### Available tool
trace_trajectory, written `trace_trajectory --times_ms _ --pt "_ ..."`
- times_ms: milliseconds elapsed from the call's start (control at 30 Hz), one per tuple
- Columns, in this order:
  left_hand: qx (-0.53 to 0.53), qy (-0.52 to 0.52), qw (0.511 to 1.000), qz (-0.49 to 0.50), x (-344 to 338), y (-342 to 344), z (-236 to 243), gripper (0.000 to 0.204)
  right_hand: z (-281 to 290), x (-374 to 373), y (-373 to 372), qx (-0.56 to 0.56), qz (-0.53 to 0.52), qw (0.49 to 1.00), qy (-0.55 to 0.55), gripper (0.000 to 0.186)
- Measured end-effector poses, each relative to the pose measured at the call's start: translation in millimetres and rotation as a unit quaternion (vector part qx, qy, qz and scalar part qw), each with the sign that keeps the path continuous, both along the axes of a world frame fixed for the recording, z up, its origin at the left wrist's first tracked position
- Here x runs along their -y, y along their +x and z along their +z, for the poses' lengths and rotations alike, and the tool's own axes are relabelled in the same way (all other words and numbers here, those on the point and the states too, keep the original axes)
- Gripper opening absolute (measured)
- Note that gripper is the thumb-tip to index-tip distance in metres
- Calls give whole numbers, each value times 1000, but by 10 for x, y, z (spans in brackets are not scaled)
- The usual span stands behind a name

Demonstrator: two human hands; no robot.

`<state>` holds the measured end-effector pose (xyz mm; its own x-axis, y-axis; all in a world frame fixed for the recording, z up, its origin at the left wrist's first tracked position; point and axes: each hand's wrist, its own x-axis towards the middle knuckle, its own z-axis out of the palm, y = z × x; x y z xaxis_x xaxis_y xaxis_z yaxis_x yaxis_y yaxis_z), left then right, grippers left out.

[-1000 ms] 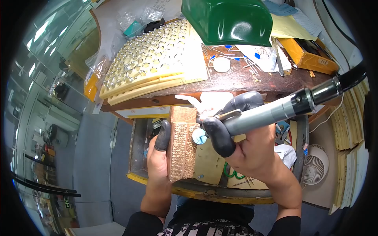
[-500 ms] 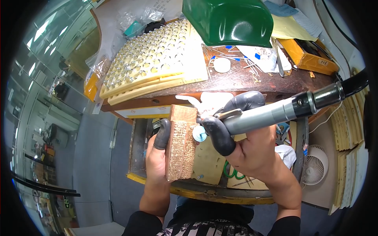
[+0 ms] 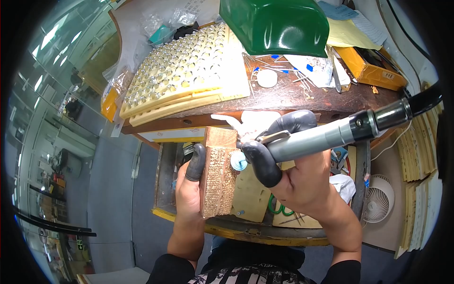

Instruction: Polishing a jewelry component using a handheld rotary tool at a workshop bench.

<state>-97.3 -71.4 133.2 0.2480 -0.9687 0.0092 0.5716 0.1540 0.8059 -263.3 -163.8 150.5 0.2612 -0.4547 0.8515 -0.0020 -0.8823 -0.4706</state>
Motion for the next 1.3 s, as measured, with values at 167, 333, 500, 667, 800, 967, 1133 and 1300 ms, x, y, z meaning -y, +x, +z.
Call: trace_trajectory --times_ms 167,333,500,667,800,967,1133,1300 --pt "4 -2 1000 8 5 4 -28 49 -10 -4 10 13 5 1000 9 7" --pt "-6 -17 1000 -16 -1 30 -45 49 -15 3 6 14 0 1000 -9 7" --pt "9 -30 999 -17 -16 71 -95 48 1 -6 -16 10 23 999 24 4" --pt "-6 -18 999 -31 -35 127 -161 48 7 -11 -13 14 7 1000 24 5" --pt "-15 14 1000 16 -20 28 -110 49 -1 -16 -2 1 -8 1000 19 5" --pt "-18 12 1000 13 -11 10 -110 49 16 -16 -4 0 -24 1000 1 5" --pt "2 13 1000 13 -22 2 -106 51 -2 -21 4 7 -8 1000 11 5" --pt "5 34 998 60 -25 -38 -110 51 33 -27 -6 0 -10 1000 24 5"
